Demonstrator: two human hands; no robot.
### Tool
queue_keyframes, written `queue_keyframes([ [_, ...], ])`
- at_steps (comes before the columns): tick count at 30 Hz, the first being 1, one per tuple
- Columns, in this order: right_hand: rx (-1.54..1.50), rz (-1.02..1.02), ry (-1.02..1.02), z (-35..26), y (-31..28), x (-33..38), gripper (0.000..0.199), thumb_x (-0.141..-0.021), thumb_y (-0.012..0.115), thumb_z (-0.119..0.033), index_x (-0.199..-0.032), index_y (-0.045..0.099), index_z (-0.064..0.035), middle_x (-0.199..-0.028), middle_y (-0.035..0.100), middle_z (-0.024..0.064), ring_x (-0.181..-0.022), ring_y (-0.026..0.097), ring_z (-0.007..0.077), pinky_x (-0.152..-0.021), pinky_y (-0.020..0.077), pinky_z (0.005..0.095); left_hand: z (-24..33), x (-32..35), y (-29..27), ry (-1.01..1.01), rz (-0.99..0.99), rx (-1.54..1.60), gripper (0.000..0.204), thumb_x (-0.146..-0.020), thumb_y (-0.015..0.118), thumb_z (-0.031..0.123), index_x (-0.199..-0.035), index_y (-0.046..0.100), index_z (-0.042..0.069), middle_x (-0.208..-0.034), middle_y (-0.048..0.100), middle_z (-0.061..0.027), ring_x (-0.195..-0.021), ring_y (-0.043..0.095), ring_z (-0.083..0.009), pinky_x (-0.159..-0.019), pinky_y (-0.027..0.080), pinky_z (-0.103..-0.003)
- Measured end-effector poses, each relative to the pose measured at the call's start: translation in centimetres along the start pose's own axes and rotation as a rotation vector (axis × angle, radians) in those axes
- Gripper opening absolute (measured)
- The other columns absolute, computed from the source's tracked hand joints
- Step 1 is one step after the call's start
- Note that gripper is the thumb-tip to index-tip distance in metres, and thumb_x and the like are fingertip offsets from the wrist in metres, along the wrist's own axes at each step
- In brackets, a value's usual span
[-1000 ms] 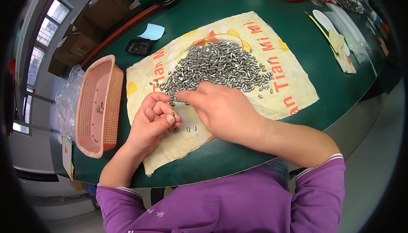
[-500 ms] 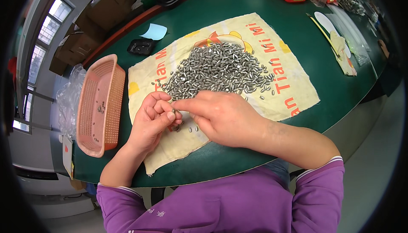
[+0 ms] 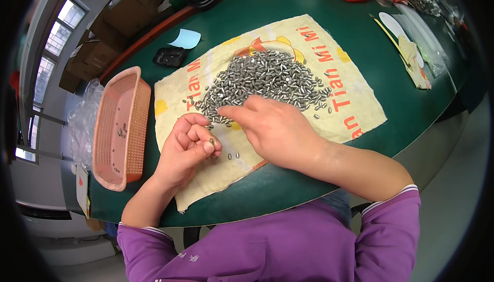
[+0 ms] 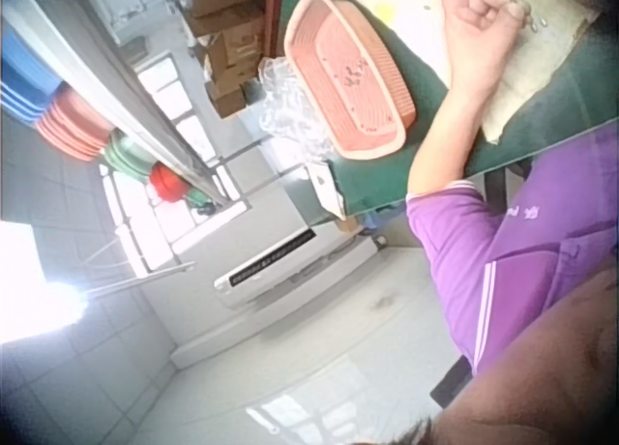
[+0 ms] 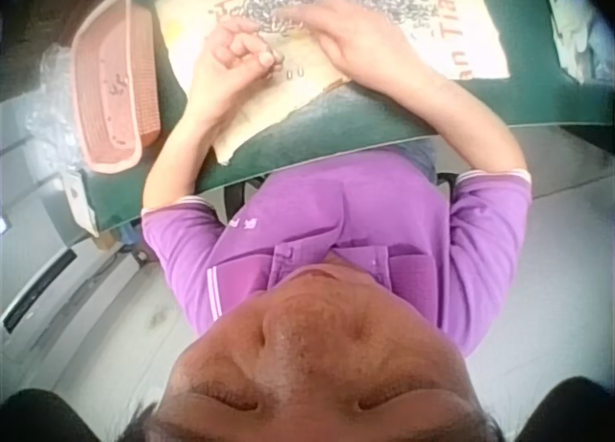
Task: Sorting and inserting small metal components into a strip or holder.
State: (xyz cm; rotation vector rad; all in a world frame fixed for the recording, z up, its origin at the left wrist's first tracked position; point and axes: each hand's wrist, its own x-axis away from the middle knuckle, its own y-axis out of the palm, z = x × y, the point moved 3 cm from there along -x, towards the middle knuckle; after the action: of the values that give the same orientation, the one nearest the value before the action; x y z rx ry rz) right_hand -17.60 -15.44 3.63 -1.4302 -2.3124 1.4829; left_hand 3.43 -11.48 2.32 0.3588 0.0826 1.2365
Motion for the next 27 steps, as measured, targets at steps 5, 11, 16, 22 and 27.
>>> queue_keyframes([
  [5,-0.087,-0.009,-0.006,-0.8,-0.5,0.0,0.052,-0.087,0.06,0.004,-0.134,0.067,-0.0161,-0.091,0.061,0.0096,-0.081,0.065,0.0272,-0.069,0.0543,0.0394,0.0,-0.4,-0.5,-0.044,0.054,-0.001,0.039,-0.099,0.067,0.004,-0.131,0.045,0.007,-0.1,0.07,-0.0065,-0.094,0.069,-0.0164,-0.083,0.055,-0.03],
  [11,-0.076,0.035,-0.018,-0.5,-0.6,-0.2,0.048,-0.089,0.061,0.004,-0.133,0.067,-0.0149,-0.09,0.062,0.0099,-0.079,0.065,0.0267,-0.069,0.0543,0.0388,0.0,-0.5,-0.6,-0.048,0.097,0.001,0.038,-0.099,0.069,0.007,-0.13,0.046,0.007,-0.099,0.071,-0.007,-0.09,0.07,-0.017,-0.081,0.055,-0.029],
  [16,-0.082,0.052,-0.01,-0.4,-0.6,-0.2,0.045,-0.09,0.062,0.002,-0.131,0.069,-0.0143,-0.089,0.062,0.0096,-0.077,0.065,0.0268,-0.067,0.0541,0.0384,0.0,-0.6,-0.9,-0.082,0.123,0.022,0.036,-0.1,0.067,0.008,-0.13,0.046,0.007,-0.1,0.07,-0.0072,-0.09,0.069,-0.0173,-0.082,0.055,-0.029],
  [22,-0.075,0.049,0.002,-0.4,-0.6,-0.1,0.041,-0.092,0.063,0.0,-0.13,0.069,-0.0142,-0.088,0.061,0.0093,-0.077,0.065,0.0264,-0.067,0.054,0.0382,-0.4,-0.5,-1.1,-0.099,0.044,0.156,0.031,-0.103,0.062,0.008,-0.13,0.047,0.008,-0.104,0.07,-0.0042,-0.102,0.069,-0.0157,-0.091,0.056,-0.029],
  [27,-0.061,0.058,0.02,0.2,-0.6,0.0,0.041,-0.092,0.063,0.0,-0.131,0.068,-0.0143,-0.088,0.061,0.0093,-0.078,0.065,0.0269,-0.069,0.0539,0.0389,-0.5,-0.6,-1.0,-0.112,0.037,0.186,0.033,-0.104,0.06,0.009,-0.136,0.049,0.008,-0.109,0.07,-0.0067,-0.102,0.069,-0.0145,-0.091,0.055,-0.028],
])
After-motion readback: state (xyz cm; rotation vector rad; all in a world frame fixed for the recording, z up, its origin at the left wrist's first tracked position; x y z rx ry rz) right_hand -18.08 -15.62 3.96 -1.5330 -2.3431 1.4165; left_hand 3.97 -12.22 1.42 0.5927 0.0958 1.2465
